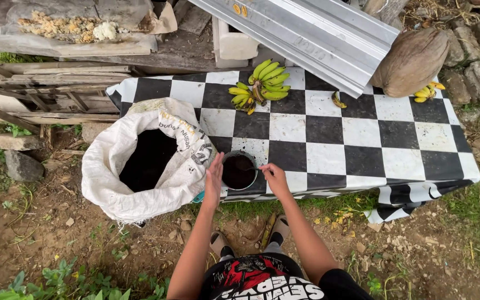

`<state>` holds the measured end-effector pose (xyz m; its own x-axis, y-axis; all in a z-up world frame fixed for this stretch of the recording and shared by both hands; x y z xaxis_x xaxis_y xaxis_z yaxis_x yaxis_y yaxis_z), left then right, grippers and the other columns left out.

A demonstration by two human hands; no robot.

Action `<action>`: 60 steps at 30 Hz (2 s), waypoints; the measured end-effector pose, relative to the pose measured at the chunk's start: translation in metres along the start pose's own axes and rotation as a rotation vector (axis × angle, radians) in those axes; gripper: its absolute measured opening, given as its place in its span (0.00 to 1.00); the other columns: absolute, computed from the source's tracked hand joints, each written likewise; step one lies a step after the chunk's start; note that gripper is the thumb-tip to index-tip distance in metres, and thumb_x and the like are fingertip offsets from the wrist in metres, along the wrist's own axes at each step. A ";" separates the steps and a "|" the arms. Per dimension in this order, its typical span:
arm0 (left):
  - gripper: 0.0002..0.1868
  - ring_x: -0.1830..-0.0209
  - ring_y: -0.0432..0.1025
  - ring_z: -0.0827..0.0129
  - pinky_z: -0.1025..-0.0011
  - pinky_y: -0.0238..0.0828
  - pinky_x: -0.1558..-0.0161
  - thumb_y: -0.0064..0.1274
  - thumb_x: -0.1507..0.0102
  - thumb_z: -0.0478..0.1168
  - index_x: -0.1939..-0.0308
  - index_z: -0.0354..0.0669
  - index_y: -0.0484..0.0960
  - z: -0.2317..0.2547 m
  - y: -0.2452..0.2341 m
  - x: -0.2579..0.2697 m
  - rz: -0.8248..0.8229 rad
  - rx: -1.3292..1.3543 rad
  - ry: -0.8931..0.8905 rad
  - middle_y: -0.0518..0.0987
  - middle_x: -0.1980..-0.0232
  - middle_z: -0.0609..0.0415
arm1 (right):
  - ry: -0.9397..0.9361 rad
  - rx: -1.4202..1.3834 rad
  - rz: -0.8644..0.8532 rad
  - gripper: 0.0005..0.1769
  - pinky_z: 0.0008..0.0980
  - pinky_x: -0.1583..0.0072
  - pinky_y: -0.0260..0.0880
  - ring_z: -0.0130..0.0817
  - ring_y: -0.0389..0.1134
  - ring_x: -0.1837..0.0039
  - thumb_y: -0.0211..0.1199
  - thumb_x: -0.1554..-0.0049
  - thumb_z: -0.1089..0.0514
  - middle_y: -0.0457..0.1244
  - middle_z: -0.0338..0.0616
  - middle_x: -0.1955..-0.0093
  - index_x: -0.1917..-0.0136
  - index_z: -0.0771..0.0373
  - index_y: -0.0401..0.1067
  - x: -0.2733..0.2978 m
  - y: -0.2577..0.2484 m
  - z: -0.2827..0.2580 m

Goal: Apply fertilizer from a pot to several plants in a garden using a spoon.

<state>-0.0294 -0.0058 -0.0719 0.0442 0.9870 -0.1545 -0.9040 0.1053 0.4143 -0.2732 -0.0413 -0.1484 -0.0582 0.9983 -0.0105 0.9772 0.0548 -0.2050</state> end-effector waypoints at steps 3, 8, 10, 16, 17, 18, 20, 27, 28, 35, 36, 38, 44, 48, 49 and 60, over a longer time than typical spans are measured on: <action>0.44 0.13 0.35 0.62 0.61 0.25 0.17 0.18 0.27 0.67 0.18 0.39 0.47 0.019 -0.006 -0.007 0.047 -0.036 0.069 0.45 0.14 0.48 | 0.033 -0.018 0.063 0.09 0.24 0.60 0.60 0.20 0.60 0.64 0.54 0.36 0.65 0.62 0.37 0.67 0.47 0.66 0.75 -0.004 0.001 -0.013; 0.47 0.12 0.32 0.64 0.61 0.25 0.16 0.20 0.28 0.70 0.17 0.40 0.45 0.030 -0.019 -0.013 0.031 -0.030 0.143 0.42 0.12 0.51 | -0.061 -0.197 0.137 0.11 0.22 0.63 0.56 0.20 0.58 0.64 0.49 0.37 0.68 0.59 0.35 0.67 0.45 0.65 0.70 0.004 -0.007 -0.076; 0.48 0.12 0.32 0.64 0.61 0.25 0.17 0.21 0.28 0.71 0.17 0.40 0.45 0.037 -0.017 -0.016 0.015 -0.007 0.146 0.42 0.12 0.51 | -0.034 -0.259 0.170 0.10 0.22 0.63 0.56 0.20 0.59 0.64 0.48 0.36 0.69 0.57 0.34 0.68 0.45 0.65 0.70 0.008 -0.011 -0.097; 0.48 0.12 0.33 0.62 0.60 0.24 0.17 0.22 0.29 0.72 0.17 0.39 0.46 0.029 -0.019 -0.013 -0.031 0.039 0.095 0.42 0.13 0.50 | -0.037 -0.251 0.218 0.11 0.21 0.62 0.55 0.19 0.56 0.64 0.48 0.37 0.68 0.60 0.34 0.66 0.45 0.64 0.69 0.023 -0.010 -0.099; 0.48 0.12 0.32 0.62 0.61 0.23 0.16 0.22 0.28 0.72 0.17 0.38 0.45 0.029 -0.017 -0.009 -0.051 0.037 0.076 0.42 0.13 0.50 | -0.010 -0.210 0.223 0.10 0.21 0.62 0.55 0.19 0.55 0.65 0.49 0.36 0.67 0.61 0.34 0.66 0.45 0.64 0.70 0.027 -0.007 -0.090; 0.48 0.11 0.31 0.62 0.61 0.23 0.16 0.22 0.28 0.72 0.18 0.38 0.45 0.029 -0.016 -0.007 -0.071 0.035 0.056 0.42 0.12 0.50 | 0.016 -0.168 0.228 0.09 0.21 0.62 0.54 0.18 0.55 0.65 0.50 0.35 0.67 0.61 0.34 0.67 0.46 0.64 0.70 0.029 -0.005 -0.081; 0.48 0.12 0.32 0.62 0.60 0.24 0.16 0.21 0.29 0.72 0.17 0.38 0.45 0.011 -0.022 -0.002 -0.085 0.021 0.013 0.43 0.13 0.49 | 0.028 -0.141 0.225 0.08 0.21 0.63 0.54 0.18 0.56 0.65 0.51 0.36 0.67 0.61 0.34 0.67 0.46 0.64 0.71 0.035 0.000 -0.048; 0.50 0.12 0.35 0.61 0.60 0.24 0.17 0.20 0.30 0.74 0.17 0.39 0.45 -0.053 -0.039 0.017 -0.124 -0.025 -0.140 0.45 0.13 0.48 | 0.170 -0.072 0.209 0.06 0.21 0.63 0.56 0.18 0.57 0.66 0.53 0.35 0.66 0.61 0.34 0.67 0.48 0.64 0.72 0.064 0.015 0.032; 0.50 0.12 0.35 0.61 0.60 0.24 0.17 0.20 0.30 0.74 0.17 0.39 0.45 -0.055 -0.041 0.020 -0.120 -0.026 -0.148 0.45 0.13 0.48 | 0.179 -0.073 0.207 0.06 0.21 0.63 0.56 0.18 0.57 0.66 0.53 0.35 0.66 0.61 0.34 0.67 0.48 0.64 0.72 0.066 0.017 0.032; 0.50 0.13 0.36 0.62 0.60 0.26 0.18 0.19 0.31 0.74 0.17 0.40 0.46 -0.062 -0.039 0.013 -0.087 -0.053 -0.165 0.47 0.14 0.48 | 0.183 -0.123 0.209 0.09 0.21 0.62 0.55 0.18 0.57 0.64 0.52 0.37 0.68 0.60 0.34 0.66 0.47 0.64 0.72 0.055 0.012 0.007; 0.50 0.13 0.36 0.62 0.60 0.26 0.18 0.19 0.30 0.73 0.17 0.40 0.46 -0.062 -0.039 0.013 -0.076 -0.046 -0.163 0.47 0.14 0.48 | 0.176 -0.131 0.210 0.09 0.21 0.62 0.55 0.19 0.56 0.64 0.52 0.37 0.68 0.60 0.34 0.66 0.46 0.65 0.72 0.053 0.011 0.002; 0.48 0.13 0.37 0.61 0.60 0.27 0.17 0.19 0.29 0.72 0.18 0.39 0.47 -0.058 -0.037 0.014 -0.068 -0.034 -0.147 0.47 0.14 0.48 | 0.146 -0.160 0.199 0.09 0.21 0.62 0.55 0.18 0.56 0.64 0.52 0.37 0.68 0.60 0.34 0.66 0.46 0.65 0.71 0.050 0.008 0.000; 0.45 0.13 0.37 0.61 0.60 0.27 0.17 0.20 0.28 0.69 0.18 0.38 0.48 -0.037 -0.032 0.009 -0.045 -0.023 -0.088 0.47 0.14 0.47 | 0.051 -0.246 0.170 0.10 0.21 0.61 0.56 0.19 0.56 0.63 0.50 0.36 0.69 0.60 0.35 0.64 0.45 0.65 0.71 0.036 0.001 -0.022; 0.44 0.12 0.37 0.61 0.61 0.26 0.17 0.20 0.27 0.68 0.18 0.38 0.48 -0.015 -0.021 0.010 -0.038 -0.017 -0.076 0.47 0.14 0.47 | 0.018 -0.268 0.190 0.10 0.22 0.60 0.59 0.21 0.57 0.63 0.50 0.36 0.67 0.62 0.39 0.64 0.46 0.66 0.72 0.033 -0.007 -0.041; 0.44 0.12 0.37 0.61 0.61 0.26 0.17 0.20 0.27 0.68 0.18 0.38 0.48 -0.016 -0.020 0.008 -0.043 -0.018 -0.072 0.47 0.14 0.47 | 0.012 -0.269 0.193 0.10 0.22 0.60 0.59 0.21 0.57 0.63 0.50 0.36 0.67 0.62 0.39 0.64 0.46 0.66 0.72 0.033 -0.008 -0.047; 0.44 0.12 0.36 0.62 0.62 0.26 0.17 0.19 0.27 0.68 0.18 0.38 0.50 -0.004 0.023 -0.024 -0.138 0.092 -0.021 0.47 0.14 0.48 | -0.064 -0.386 0.356 0.13 0.27 0.56 0.66 0.27 0.65 0.60 0.45 0.31 0.63 0.66 0.44 0.60 0.46 0.67 0.71 0.061 -0.051 -0.090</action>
<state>-0.0525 -0.0279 -0.0622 0.1751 0.9646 -0.1974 -0.8462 0.2499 0.4707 -0.3077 0.0188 -0.0503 0.2909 0.9537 -0.0759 0.9419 -0.2716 0.1974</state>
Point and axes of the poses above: each hand's wrist, its own x-axis away from the middle knuckle, its own y-axis out of the palm, z = x × y, the point moved 5 cm from there along -x, towards the middle knuckle
